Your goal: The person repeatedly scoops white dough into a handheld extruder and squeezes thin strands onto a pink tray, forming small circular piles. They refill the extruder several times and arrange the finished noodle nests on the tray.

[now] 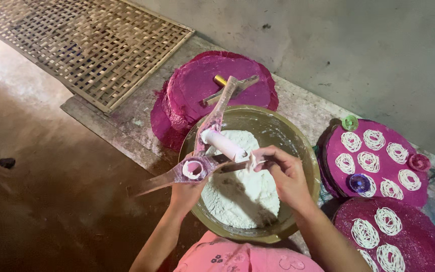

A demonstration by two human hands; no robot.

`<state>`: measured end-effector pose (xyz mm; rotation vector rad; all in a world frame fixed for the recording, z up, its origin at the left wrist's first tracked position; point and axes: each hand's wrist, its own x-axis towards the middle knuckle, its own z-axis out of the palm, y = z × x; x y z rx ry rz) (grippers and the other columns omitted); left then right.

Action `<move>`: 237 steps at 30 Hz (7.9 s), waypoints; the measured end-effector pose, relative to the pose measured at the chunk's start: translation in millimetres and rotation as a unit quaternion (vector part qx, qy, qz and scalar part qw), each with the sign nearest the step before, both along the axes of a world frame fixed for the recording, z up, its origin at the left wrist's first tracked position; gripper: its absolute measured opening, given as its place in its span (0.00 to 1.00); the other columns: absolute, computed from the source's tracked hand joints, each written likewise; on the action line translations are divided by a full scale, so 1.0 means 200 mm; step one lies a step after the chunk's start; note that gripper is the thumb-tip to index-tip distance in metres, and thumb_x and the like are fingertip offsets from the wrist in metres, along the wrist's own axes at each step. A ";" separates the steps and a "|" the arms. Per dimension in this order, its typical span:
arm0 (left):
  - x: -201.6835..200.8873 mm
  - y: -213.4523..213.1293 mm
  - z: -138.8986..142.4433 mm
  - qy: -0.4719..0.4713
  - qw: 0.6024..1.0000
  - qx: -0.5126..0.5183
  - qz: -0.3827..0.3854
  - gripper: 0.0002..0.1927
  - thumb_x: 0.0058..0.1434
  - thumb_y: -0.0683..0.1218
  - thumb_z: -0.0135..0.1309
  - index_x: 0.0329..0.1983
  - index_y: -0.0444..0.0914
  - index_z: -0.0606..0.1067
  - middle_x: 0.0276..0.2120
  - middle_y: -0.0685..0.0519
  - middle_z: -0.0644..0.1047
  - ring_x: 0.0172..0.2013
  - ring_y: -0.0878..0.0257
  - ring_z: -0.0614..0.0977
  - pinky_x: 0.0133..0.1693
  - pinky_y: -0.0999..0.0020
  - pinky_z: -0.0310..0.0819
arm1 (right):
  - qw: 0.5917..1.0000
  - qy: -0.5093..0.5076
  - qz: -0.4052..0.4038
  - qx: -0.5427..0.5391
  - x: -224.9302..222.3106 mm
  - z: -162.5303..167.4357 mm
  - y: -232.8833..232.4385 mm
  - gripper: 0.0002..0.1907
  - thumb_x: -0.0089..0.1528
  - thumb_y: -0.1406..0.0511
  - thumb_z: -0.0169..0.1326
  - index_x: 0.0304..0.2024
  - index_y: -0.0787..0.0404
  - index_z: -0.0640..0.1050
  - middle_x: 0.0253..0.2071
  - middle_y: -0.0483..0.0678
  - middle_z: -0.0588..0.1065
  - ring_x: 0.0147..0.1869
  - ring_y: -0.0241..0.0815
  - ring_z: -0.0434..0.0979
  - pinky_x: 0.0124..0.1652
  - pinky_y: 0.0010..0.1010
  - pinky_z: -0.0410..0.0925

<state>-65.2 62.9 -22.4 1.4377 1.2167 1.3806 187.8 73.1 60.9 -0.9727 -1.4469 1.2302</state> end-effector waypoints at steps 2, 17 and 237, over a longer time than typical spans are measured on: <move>0.02 0.00 0.02 -0.027 1.000 0.001 -0.007 0.20 0.61 0.40 0.61 0.56 0.36 0.73 0.46 0.53 0.81 0.47 0.66 0.81 0.49 0.70 0.75 | 0.998 -0.028 -0.011 0.047 -0.02 0.01 -0.01 0.25 0.58 0.82 0.38 0.50 0.68 0.80 0.45 0.49 0.76 0.46 0.36 0.77 0.49 0.28 0.71; 0.10 0.15 0.01 0.293 0.931 0.108 0.190 0.32 0.56 0.48 0.67 0.60 0.31 0.69 0.55 0.39 0.74 0.52 0.52 0.80 0.52 0.58 0.76 | 0.995 0.023 0.093 0.018 -0.24 0.00 0.01 0.32 0.51 0.83 0.36 0.52 0.66 0.79 0.54 0.55 0.76 0.58 0.42 0.78 0.62 0.31 0.69; 2.28 -0.38 -0.34 -0.673 0.465 -0.217 -0.533 0.11 0.70 0.55 0.44 0.40 0.43 0.68 0.35 0.57 0.70 0.42 0.62 0.72 0.55 0.61 0.66 | 0.869 -0.236 -0.045 -0.433 1.91 -0.21 -1.67 0.42 0.63 0.38 0.33 0.35 0.63 0.85 0.28 0.49 0.80 0.34 0.41 0.77 0.38 0.37 0.71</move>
